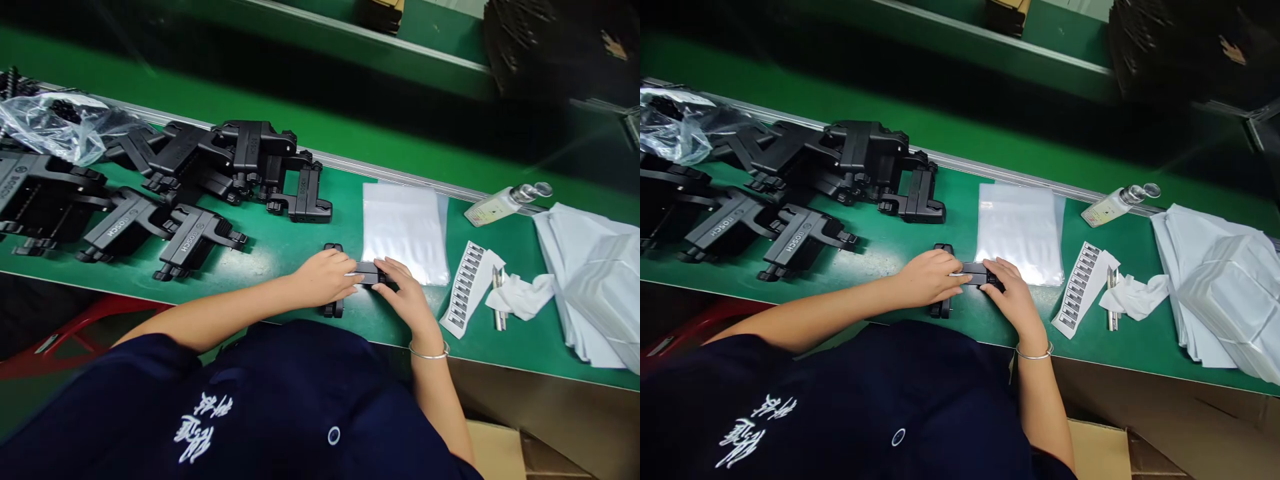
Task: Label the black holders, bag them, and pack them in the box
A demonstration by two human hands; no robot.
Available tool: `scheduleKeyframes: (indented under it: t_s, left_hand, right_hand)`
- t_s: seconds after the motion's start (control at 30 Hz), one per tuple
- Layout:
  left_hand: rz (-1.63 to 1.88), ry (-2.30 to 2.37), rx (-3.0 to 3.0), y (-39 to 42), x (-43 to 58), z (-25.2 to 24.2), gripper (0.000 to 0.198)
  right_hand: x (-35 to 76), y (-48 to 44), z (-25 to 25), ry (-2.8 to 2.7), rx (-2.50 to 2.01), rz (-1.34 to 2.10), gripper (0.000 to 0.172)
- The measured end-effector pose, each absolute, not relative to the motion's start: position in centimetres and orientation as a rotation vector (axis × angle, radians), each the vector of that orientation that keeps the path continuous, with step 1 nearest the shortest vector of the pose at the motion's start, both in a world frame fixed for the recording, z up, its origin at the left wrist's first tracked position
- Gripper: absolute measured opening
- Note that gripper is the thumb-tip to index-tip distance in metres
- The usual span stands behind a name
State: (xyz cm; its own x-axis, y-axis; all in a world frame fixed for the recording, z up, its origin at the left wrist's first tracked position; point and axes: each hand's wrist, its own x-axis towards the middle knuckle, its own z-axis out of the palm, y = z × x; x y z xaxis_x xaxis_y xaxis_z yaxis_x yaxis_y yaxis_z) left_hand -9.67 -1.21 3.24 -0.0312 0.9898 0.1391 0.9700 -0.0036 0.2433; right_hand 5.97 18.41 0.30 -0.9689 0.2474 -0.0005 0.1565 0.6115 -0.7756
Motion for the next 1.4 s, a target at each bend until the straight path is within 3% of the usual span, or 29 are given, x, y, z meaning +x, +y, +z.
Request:
scheduleKeyframes:
  t_s: [0.17, 0.33, 0.43, 0.57, 0.67, 0.8, 0.97, 1.07, 1.27, 1.4]
  left_hand:
    - [0.596, 2.168, 1.957, -2.8, -10.4, 2.9, 0.027]
    - [1.263, 2.327, 1.004, -5.4, -11.6, 0.6, 0.037]
    - [1.509, 2.000, 0.570, -5.1, -10.7, -0.4, 0.055]
    - [1.542, 1.566, 0.293, -4.6, -9.3, 0.2, 0.064]
    - [1.674, 1.597, 0.356, -4.7, -9.4, 1.1, 0.064]
    - [1.796, 1.768, 0.679, -4.8, -10.1, 1.7, 0.066]
    - [1.772, 1.827, 0.855, -4.8, -10.3, 1.9, 0.072]
    - [1.827, 1.724, 0.618, -4.4, -10.1, 2.2, 0.068]
    - [1.696, 1.406, 0.115, -3.3, -10.4, 3.0, 0.058]
    - [1.692, 1.523, 0.225, -3.5, -10.2, 2.6, 0.064]
  right_hand:
    - [5.8, 18.4, 0.4, -2.782, -0.299, 1.184, 0.054]
    - [4.8, 16.4, 0.7, -2.761, -0.180, 1.034, 0.046]
    - [4.6, 14.4, 1.5, -2.682, -0.043, 0.955, 0.042]
    - [5.2, 12.9, 3.5, -2.558, -0.001, 0.944, 0.048]
    - [5.7, 13.6, 4.8, -2.520, -0.224, 1.086, 0.060]
    - [5.7, 15.2, 5.0, -2.434, -0.747, 1.515, 0.043]
    - [5.5, 15.7, 4.2, -2.021, -0.648, 2.034, 0.031]
    - [5.9, 15.8, 4.4, -2.095, -0.501, 1.872, 0.024]
    - [6.5, 16.9, 5.0, -2.534, -0.044, 1.026, 0.022]
    - [6.6, 17.0, 5.1, -2.594, 0.065, 0.907, 0.019]
